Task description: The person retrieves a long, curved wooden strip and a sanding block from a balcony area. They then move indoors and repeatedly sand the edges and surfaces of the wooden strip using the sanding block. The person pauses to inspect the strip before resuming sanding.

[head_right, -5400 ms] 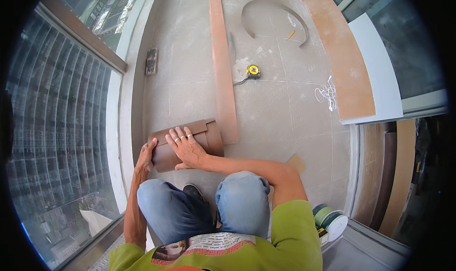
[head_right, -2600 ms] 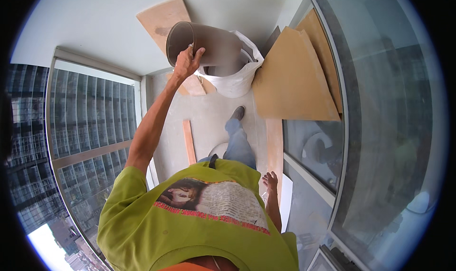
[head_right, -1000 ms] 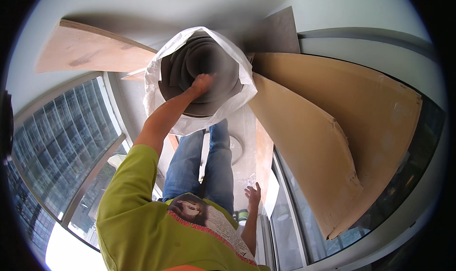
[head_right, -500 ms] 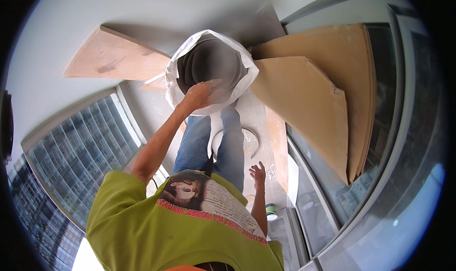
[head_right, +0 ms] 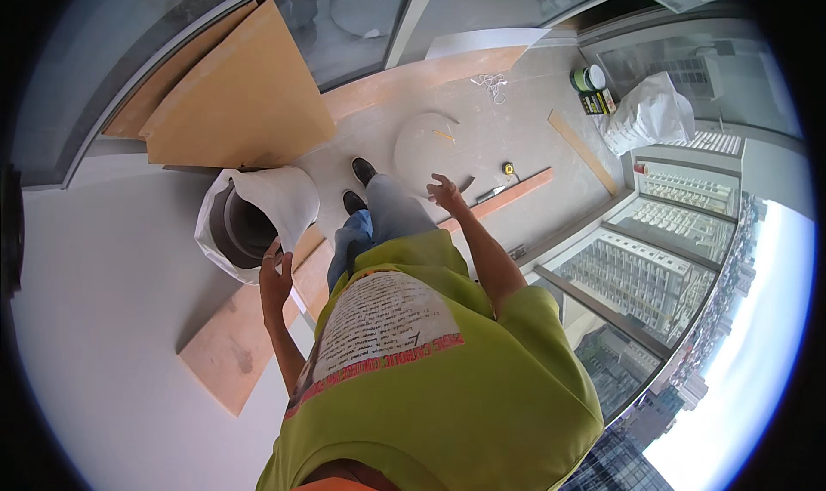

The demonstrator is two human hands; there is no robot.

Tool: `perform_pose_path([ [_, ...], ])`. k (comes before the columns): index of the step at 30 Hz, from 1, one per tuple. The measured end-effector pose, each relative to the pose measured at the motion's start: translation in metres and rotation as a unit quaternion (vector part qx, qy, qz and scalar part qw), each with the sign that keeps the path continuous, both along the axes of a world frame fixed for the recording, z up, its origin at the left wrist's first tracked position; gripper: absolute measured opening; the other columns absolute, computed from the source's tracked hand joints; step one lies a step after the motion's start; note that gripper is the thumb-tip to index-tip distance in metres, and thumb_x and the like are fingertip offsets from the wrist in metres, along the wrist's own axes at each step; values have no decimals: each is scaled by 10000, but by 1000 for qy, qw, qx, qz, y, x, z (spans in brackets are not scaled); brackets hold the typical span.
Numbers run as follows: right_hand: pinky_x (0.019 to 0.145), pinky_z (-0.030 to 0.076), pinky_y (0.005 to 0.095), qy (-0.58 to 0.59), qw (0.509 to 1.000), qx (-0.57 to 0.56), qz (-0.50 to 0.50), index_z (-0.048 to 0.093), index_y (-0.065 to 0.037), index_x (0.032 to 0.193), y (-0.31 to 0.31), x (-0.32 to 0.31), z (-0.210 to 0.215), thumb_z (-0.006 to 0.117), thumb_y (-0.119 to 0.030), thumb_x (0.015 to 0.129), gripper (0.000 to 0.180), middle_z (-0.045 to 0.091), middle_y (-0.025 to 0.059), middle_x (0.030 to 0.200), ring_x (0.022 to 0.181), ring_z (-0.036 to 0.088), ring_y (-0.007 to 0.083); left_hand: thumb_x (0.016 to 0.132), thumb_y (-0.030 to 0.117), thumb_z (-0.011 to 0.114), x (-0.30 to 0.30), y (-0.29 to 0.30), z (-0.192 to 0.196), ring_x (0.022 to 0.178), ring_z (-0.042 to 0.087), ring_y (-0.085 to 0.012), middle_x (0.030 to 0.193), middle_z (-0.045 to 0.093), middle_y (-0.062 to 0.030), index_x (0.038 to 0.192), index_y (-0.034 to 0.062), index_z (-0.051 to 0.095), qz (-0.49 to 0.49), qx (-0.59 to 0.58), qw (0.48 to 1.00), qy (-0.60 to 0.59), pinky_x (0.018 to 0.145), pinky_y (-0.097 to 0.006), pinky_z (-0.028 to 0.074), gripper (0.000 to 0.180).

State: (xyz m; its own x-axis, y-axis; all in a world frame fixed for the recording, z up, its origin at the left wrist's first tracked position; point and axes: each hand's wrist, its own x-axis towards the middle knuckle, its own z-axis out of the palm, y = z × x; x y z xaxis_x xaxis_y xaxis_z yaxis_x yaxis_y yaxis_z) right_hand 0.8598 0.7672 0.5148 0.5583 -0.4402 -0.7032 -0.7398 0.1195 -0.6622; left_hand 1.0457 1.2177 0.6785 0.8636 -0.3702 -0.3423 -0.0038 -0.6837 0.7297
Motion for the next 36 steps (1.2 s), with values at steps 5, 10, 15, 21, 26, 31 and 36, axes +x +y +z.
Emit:
perform_pose_path([
  [5,690,530,346,78,968,66,-229,449,-70,1461,37,-121,-5,630,-292,941,593,690,117,1042,820,677,190,985,311,608,42,-29,5,1207,594,-412,1321,602,-258,1344,-24,564,-193,63,979,8,1006,-427,477,493],
  [10,678,526,334,154,941,98,-284,450,-70,1463,92,-203,-35,645,-284,929,608,691,121,1040,812,676,190,994,342,588,50,-96,18,1215,593,-406,1337,596,-254,1351,-19,560,-271,82,958,45,1021,-427,465,508],
  [15,630,537,333,164,938,105,-287,493,-43,1427,130,-229,-91,648,-287,907,595,710,147,1003,758,698,193,995,363,578,19,-113,-23,1215,594,-399,1336,596,-257,1373,-20,543,-370,125,914,110,1021,-422,464,539],
  [21,794,557,371,124,973,71,-182,593,-43,1317,146,-193,-228,656,-302,881,511,737,189,996,848,729,267,989,231,610,-28,-92,-98,1132,660,-335,1271,644,-237,1333,-14,574,-360,197,897,165,952,-377,509,424],
  [26,951,517,474,139,983,-112,-34,604,-71,1278,105,-146,-370,640,-212,850,452,609,248,1210,1095,630,413,1004,193,577,-50,-50,-168,1137,652,-330,1219,658,-219,1307,-30,570,-293,241,906,185,957,-397,512,376],
  [31,1067,409,538,161,931,-316,83,566,-107,1334,48,-109,-474,696,-142,834,518,582,150,1304,1240,559,338,1019,135,543,-67,-10,-212,1125,662,-314,1241,650,-224,1321,-51,549,-217,288,905,225,964,-383,521,354],
  [36,1169,249,622,224,889,-367,160,634,-141,1257,13,-126,-543,481,-165,979,319,594,102,1351,1326,500,297,1043,133,505,-77,18,-253,1124,666,-289,1254,644,-229,1343,-69,518,-194,323,898,228,963,-371,519,362],
])
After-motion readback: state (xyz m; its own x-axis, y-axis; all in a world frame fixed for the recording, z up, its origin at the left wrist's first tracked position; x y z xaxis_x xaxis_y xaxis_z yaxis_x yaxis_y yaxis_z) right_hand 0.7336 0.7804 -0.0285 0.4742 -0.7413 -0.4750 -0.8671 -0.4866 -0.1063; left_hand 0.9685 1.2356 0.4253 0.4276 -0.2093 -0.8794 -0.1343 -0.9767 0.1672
